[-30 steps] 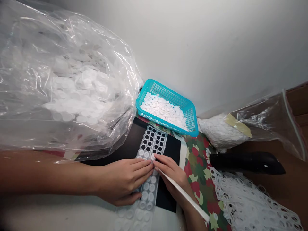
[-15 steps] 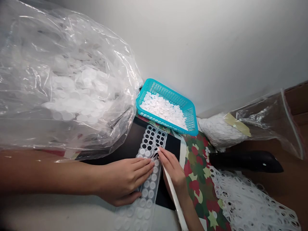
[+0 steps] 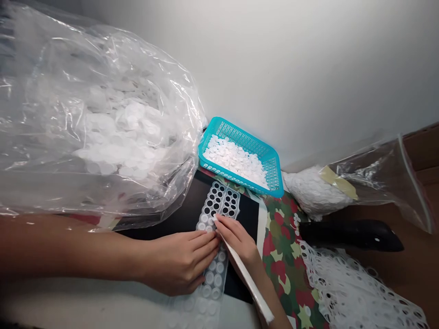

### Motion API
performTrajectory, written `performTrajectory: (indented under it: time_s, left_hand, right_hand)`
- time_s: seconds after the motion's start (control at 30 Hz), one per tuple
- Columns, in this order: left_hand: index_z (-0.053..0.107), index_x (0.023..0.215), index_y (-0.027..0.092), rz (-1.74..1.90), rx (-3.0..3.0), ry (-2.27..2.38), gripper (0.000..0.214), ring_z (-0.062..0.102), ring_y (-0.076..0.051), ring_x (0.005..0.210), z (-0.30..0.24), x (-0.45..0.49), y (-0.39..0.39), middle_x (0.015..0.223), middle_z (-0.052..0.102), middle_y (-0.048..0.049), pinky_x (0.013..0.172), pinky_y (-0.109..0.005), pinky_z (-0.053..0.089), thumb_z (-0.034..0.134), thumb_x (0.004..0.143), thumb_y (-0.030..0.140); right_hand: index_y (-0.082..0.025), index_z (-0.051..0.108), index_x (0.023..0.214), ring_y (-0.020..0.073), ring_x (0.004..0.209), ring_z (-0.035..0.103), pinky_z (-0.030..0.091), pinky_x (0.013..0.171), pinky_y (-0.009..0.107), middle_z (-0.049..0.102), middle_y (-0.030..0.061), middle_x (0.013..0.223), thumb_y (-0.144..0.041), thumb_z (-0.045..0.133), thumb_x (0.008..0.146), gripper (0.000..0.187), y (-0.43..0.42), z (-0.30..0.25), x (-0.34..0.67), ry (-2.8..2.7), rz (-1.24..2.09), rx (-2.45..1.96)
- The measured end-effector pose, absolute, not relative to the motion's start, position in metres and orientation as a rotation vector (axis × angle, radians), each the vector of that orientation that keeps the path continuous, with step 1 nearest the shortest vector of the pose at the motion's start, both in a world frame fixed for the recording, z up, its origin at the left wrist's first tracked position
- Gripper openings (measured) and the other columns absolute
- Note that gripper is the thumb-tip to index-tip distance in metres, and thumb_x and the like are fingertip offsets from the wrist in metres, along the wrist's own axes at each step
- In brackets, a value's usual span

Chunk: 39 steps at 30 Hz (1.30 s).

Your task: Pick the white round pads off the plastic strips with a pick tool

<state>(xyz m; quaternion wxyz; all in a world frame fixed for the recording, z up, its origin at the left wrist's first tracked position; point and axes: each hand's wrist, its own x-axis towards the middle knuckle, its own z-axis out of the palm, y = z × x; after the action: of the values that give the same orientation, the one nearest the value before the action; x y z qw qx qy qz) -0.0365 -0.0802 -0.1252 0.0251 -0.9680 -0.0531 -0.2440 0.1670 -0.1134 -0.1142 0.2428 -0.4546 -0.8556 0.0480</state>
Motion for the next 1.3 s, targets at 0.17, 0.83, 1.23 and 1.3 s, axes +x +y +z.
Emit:
performTrajectory:
  time_s: [0.17, 0.83, 1.23, 1.3]
  left_hand:
    - [0.063, 0.107, -0.001, -0.78, -2.927, -0.156, 0.043, 0.06, -0.032, 0.097, -0.123, -0.036, -0.081, 0.107, 0.064, -0.0221, 0.086, -0.042, 0.045, 0.037, 0.087, 0.026]
    - [0.064, 0.103, -0.001, -0.779, -2.849, -0.221, 0.039, 0.062, -0.034, 0.09, -0.128, -0.036, -0.084, 0.098, 0.066, -0.0225, 0.073, -0.044, 0.047, 0.043, 0.084, 0.026]
    - [0.064, 0.104, 0.0, -0.707, -2.819, -0.152, 0.041, 0.062, -0.036, 0.091, -0.124, -0.036, -0.083, 0.103, 0.065, -0.0249, 0.075, -0.047, 0.047, 0.042, 0.082, 0.028]
    - [0.064, 0.105, 0.0, -0.693, -2.823, -0.136, 0.042, 0.062, -0.036, 0.091, -0.124, -0.036, -0.083, 0.106, 0.064, -0.0249, 0.075, -0.047, 0.047, 0.042, 0.082, 0.028]
  right_hand:
    - [-0.021, 0.055, 0.125, 0.0202, 0.113, 0.058, 0.051, 0.096, 0.035, 0.06, 0.0091, 0.123, -0.007, 0.047, 0.089, 0.04, -0.113, -0.117, 0.169, -2.332, 0.192, -1.252]
    - [-0.02, 0.062, 0.114, 0.0188, 0.114, 0.057, 0.049, 0.097, 0.033, 0.061, 0.0085, 0.123, -0.009, 0.048, 0.088, 0.031, -0.11, -0.106, 0.166, -2.298, 0.352, -1.231]
    - [-0.023, 0.054, 0.127, 0.02, 0.113, 0.057, 0.051, 0.095, 0.035, 0.059, 0.0091, 0.125, -0.012, 0.041, 0.092, 0.04, -0.114, -0.117, 0.162, -2.316, 0.143, -1.3]
    - [-0.022, 0.054, 0.127, 0.02, 0.112, 0.058, 0.05, 0.095, 0.035, 0.06, 0.0095, 0.124, -0.01, 0.04, 0.091, 0.04, -0.114, -0.118, 0.161, -2.276, 0.08, -1.312]
